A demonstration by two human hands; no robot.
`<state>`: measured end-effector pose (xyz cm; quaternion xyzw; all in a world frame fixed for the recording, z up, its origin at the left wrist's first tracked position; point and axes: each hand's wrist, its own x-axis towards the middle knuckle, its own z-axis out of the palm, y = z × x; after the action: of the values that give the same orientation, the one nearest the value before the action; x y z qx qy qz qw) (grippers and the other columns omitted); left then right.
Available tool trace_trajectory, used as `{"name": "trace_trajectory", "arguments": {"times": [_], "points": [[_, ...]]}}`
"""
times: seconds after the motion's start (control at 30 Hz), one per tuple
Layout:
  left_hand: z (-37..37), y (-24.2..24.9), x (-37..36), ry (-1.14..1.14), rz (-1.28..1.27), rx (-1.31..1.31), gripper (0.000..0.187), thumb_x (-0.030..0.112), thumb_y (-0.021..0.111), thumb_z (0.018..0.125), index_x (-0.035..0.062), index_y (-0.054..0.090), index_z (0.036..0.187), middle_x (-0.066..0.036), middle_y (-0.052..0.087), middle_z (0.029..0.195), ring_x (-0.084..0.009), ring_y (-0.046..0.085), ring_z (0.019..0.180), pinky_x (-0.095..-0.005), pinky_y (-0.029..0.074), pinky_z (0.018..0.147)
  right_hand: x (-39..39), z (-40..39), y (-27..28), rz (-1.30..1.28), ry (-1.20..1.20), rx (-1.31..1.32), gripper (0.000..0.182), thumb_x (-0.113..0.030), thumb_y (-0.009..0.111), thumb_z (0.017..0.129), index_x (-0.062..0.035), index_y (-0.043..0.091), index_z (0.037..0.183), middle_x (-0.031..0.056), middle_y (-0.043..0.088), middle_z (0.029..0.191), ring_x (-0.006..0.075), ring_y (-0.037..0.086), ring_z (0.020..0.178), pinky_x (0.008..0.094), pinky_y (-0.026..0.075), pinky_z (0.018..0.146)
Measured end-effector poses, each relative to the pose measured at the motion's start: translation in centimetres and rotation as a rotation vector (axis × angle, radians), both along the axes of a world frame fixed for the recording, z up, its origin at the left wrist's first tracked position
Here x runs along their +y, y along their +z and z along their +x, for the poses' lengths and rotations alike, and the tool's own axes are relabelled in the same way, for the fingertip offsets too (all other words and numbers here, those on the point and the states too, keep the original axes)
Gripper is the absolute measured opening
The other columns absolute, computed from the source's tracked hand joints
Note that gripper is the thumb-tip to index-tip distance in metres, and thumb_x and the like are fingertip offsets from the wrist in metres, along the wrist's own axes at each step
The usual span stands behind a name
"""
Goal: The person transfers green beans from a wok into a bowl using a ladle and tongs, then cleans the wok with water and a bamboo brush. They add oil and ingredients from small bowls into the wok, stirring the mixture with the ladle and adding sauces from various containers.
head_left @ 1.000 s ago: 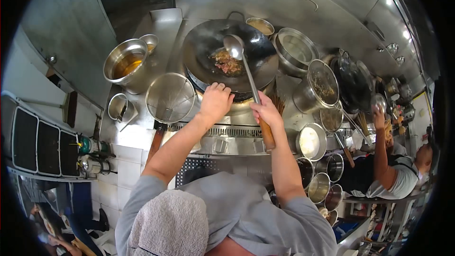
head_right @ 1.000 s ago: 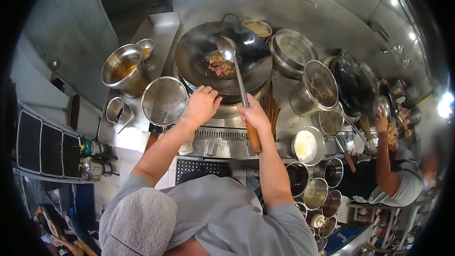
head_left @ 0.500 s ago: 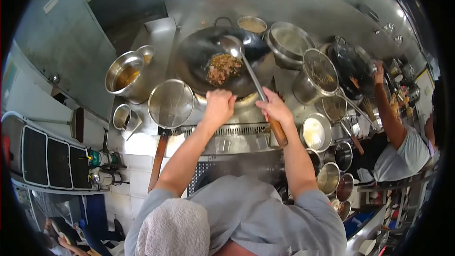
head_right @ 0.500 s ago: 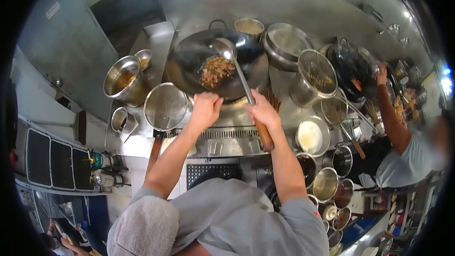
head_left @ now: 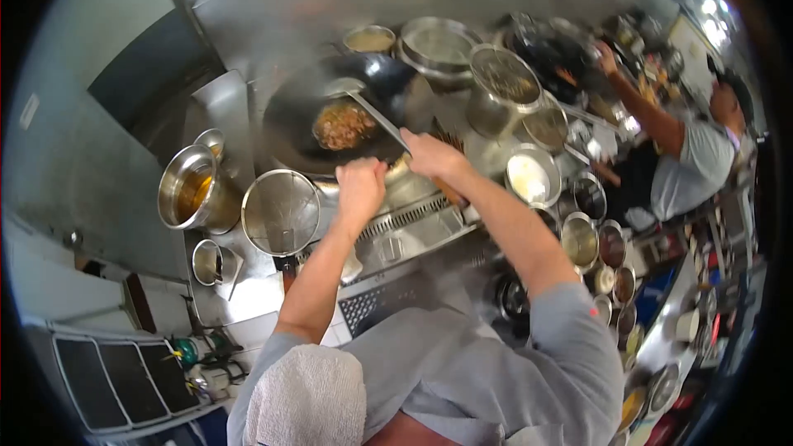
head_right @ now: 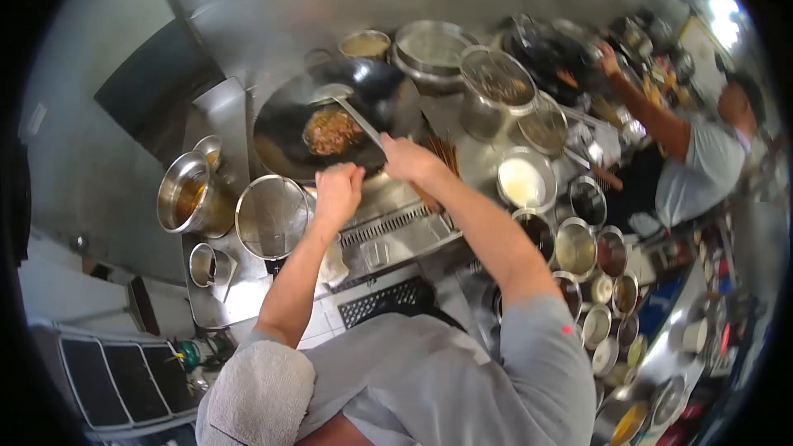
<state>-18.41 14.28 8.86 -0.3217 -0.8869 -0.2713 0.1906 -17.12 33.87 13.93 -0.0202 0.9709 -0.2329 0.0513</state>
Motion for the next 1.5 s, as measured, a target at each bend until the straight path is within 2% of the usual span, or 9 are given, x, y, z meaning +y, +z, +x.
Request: {"name": "trace_trajectory", "arguments": {"times": [0.1, 0.27, 0.53, 0.6, 0.63, 0.73, 1.03, 1.27, 1.5], "points": [[-2.6, -0.4, 1.3, 0.026, -0.166, -0.004, 0.024, 0.025, 0.055, 0.091, 0.0088, 0.067, 0.077, -0.016, 0.067, 0.074, -0.0356, 0.067, 0.069, -0.0484, 0.049, 0.061, -0.5, -0.9, -1.7, 0.063, 0.047, -0.006, 0.038, -0.01, 0.067, 0.074, 0.0084, 0.057, 0.106, 0.0286, 0.067, 0.098, 0.0396, 0.067, 0.095, 0.0475, 0.055, 0.079], [-3.2, -0.1, 1.5, -0.026, -0.142, -0.008, 0.029, 0.028, 0.055, 0.093, 0.005, 0.066, 0.08, -0.021, 0.065, 0.079, -0.0435, 0.062, 0.074, -0.0519, 0.048, 0.063, 0.0, 3.5, 0.0, 0.087, 0.084, 0.313, 0.066, -0.033, 0.079, 0.073, -0.0014, 0.056, 0.126, 0.0193, 0.065, 0.109, 0.0359, 0.057, 0.112, 0.0415, 0.049, 0.094], [-4.8, -1.7, 0.6, -0.063, -0.051, -0.039, 0.032, 0.026, 0.053, 0.097, -0.0037, 0.065, 0.097, -0.026, 0.065, 0.093, -0.043, 0.06, 0.085, -0.0469, 0.046, 0.074, 14.8, 33.1, 0.0, -0.986, -0.916, 0.621, 0.032, -0.01, 0.065, 0.088, -0.0039, 0.065, 0.12, 0.013, 0.072, 0.093, 0.0202, 0.069, 0.081, 0.0307, 0.055, 0.075], [-5.4, -2.1, 0.2, -0.1, -0.033, -0.094, 0.032, 0.025, 0.053, 0.098, -0.0043, 0.065, 0.099, -0.025, 0.066, 0.093, -0.0403, 0.061, 0.083, -0.045, 0.047, 0.075, 23.2, 43.9, -5.2, -0.451, -1.223, 0.874, 0.029, -0.001, 0.056, 0.083, -0.0052, 0.072, 0.106, 0.0148, 0.072, 0.092, 0.0251, 0.07, 0.081, 0.0336, 0.056, 0.076], [-4.9, -1.3, 0.3, -0.102, -0.043, -0.16, 0.032, 0.025, 0.054, 0.097, -0.0049, 0.064, 0.1, -0.025, 0.065, 0.092, -0.0382, 0.06, 0.08, -0.0436, 0.047, 0.075, 26.3, 48.6, -6.4, 0.244, -1.49, 0.452, 0.024, -0.006, 0.059, 0.08, -0.0083, 0.074, 0.099, 0.0188, 0.071, 0.094, 0.0323, 0.07, 0.083, 0.0376, 0.055, 0.078], [-4.7, -0.4, 0.7, 0.001, -0.121, -0.247, 0.032, 0.025, 0.054, 0.097, -0.0057, 0.063, 0.102, -0.024, 0.065, 0.092, -0.0372, 0.06, 0.083, -0.0431, 0.047, 0.078, 33.9, 58.3, -13.7, 0.631, -1.444, 0.09, 0.019, -0.011, 0.06, 0.083, -0.0088, 0.075, 0.095, 0.0178, 0.072, 0.091, 0.0329, 0.07, 0.087, 0.0439, 0.056, 0.077], [-0.3, -1.2, -1.4, 0.064, -0.215, 0.233, 0.036, 0.022, 0.06, 0.093, -0.0007, 0.06, 0.121, -0.024, 0.054, 0.127, -0.0364, 0.055, 0.113, -0.0444, 0.042, 0.1, 33.1, 60.6, -10.0, 0.382, -1.273, -0.373, 0.021, -0.016, 0.057, 0.085, -0.0048, 0.074, 0.093, 0.0179, 0.072, 0.095, 0.0316, 0.07, 0.094, 0.0428, 0.056, 0.081], [8.1, -6.0, -1.0, -0.215, -0.211, -0.883, 0.029, 0.008, 0.06, 0.089, -0.0028, 0.059, 0.116, -0.008, 0.061, 0.101, -0.0179, 0.057, 0.091, -0.0326, 0.047, 0.082, 33.9, 60.1, -10.4, 0.319, -1.303, -0.317, 0.019, -0.01, 0.059, 0.081, -0.0021, 0.072, 0.092, 0.0197, 0.071, 0.093, 0.0331, 0.07, 0.091, 0.0425, 0.057, 0.079], [13.8, -11.7, 0.0, -0.39, -0.666, -1.098, 0.033, 0.017, 0.07, 0.084, 0.0043, 0.064, 0.114, -0.012, 0.067, 0.107, -0.0209, 0.065, 0.095, -0.0323, 0.05, 0.083, 35.5, 59.6, -11.0, 0.265, -1.329, -0.413, 0.025, -0.013, 0.056, 0.085, -0.003, 0.071, 0.102, 0.0197, 0.07, 0.102, 0.0342, 0.068, 0.099, 0.045, 0.053, 0.087]]}}
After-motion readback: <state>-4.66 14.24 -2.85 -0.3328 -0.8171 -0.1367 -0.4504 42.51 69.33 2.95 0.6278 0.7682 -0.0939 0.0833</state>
